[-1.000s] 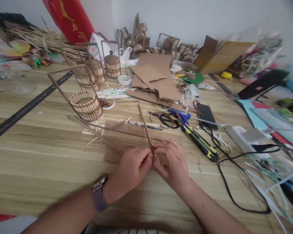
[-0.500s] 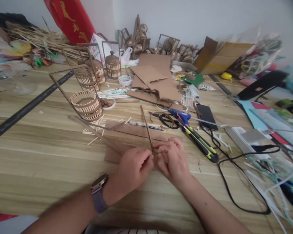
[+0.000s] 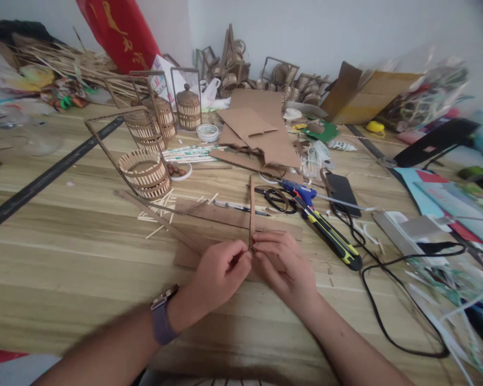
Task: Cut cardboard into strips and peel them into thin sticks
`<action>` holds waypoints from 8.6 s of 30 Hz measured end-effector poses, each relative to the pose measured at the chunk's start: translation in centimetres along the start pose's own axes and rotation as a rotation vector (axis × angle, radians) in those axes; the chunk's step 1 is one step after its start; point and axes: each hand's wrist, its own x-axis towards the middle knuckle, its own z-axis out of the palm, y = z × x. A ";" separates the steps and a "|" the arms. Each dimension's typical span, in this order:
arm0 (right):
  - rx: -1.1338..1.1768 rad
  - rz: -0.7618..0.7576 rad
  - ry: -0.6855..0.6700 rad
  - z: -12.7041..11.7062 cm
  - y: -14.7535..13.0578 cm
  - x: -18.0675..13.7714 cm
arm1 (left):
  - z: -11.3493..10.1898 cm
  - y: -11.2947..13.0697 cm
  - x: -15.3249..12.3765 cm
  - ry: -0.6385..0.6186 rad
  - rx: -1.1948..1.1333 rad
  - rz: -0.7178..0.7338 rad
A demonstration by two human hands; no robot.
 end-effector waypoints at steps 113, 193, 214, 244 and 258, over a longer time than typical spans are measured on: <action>0.064 0.112 0.091 0.5 -1.0 -0.5 | 0.4 -0.5 0.2 -0.101 -0.168 -0.031; -0.030 0.005 0.032 0.3 -0.4 -0.4 | 0.5 -1.3 0.4 -0.173 -0.213 -0.079; 0.211 0.307 0.121 0.5 -0.7 -0.7 | 0.4 -0.6 0.4 -0.191 -0.271 -0.121; 0.380 0.467 0.120 1.1 -1.1 -1.1 | 0.7 -0.6 0.3 -0.050 -0.221 -0.220; 0.219 0.288 0.110 0.9 -0.9 -0.8 | 0.7 -0.1 0.5 -0.097 -0.382 -0.266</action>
